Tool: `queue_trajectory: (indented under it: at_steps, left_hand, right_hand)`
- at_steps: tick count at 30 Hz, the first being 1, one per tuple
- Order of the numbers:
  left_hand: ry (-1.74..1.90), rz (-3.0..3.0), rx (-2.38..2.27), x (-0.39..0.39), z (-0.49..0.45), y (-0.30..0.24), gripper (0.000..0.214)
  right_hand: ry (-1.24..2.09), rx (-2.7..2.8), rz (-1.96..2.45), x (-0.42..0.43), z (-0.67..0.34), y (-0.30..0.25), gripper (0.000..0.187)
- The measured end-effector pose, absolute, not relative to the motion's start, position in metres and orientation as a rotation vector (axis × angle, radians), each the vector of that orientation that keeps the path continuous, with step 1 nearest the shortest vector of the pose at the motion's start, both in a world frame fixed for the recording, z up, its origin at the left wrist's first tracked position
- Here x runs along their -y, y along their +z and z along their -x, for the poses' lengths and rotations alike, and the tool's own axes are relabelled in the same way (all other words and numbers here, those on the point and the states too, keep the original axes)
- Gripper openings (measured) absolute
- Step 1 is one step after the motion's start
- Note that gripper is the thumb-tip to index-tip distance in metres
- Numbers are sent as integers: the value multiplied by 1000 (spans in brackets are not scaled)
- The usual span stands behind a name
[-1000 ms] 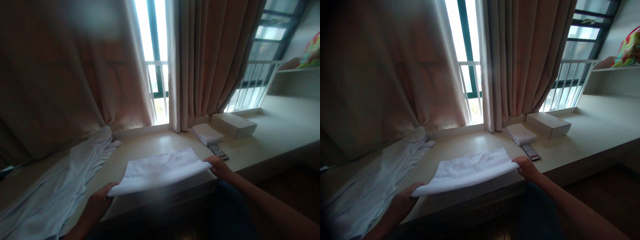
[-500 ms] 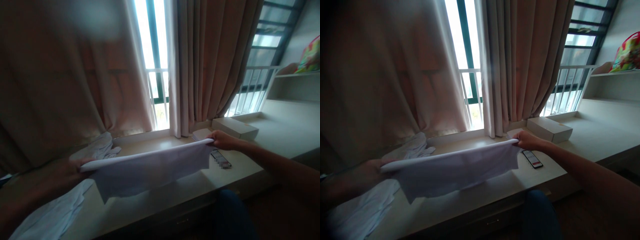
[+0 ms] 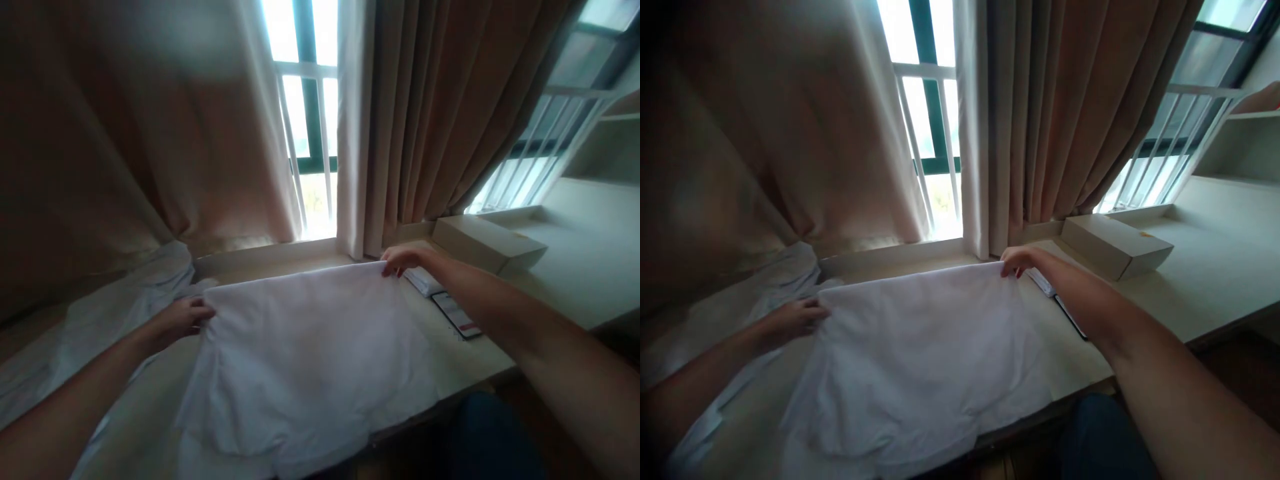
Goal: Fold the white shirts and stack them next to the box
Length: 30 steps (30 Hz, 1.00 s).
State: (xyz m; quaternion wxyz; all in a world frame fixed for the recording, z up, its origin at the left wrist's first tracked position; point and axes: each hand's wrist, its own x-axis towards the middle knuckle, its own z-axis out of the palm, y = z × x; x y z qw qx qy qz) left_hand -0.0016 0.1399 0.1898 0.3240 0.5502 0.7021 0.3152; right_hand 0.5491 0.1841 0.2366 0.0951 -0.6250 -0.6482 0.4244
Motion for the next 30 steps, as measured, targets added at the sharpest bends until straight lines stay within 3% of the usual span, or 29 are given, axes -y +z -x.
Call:
queue_trajectory:
  at_steps: [5,9,15,19,23,30]
  left_hand:
    - [844,-1103,-1964,-182,-8,81,58]
    - [913,-1074,-1926,-170,14,47,57]
    - [807,-1044,-2052,-75,35,52,44]
    - [697,-1168,-2087,-33,15,60,50]
    - [686,-1285,-2199,-29,-2,63,53]
    - [762,-1112,-2110,-42,-6,74,26]
  right_hand:
    - [951,1834,1944,-219,-536,138,40]
    - [588,1788,1904,-184,-552,77,51]
    - [381,1609,1976,-65,-580,30,49]
    - [403,1499,2018,-22,-572,23,55]
    - [392,1399,1977,-12,-557,18,53]
    - [181,1448,1809,-4,-546,9,42]
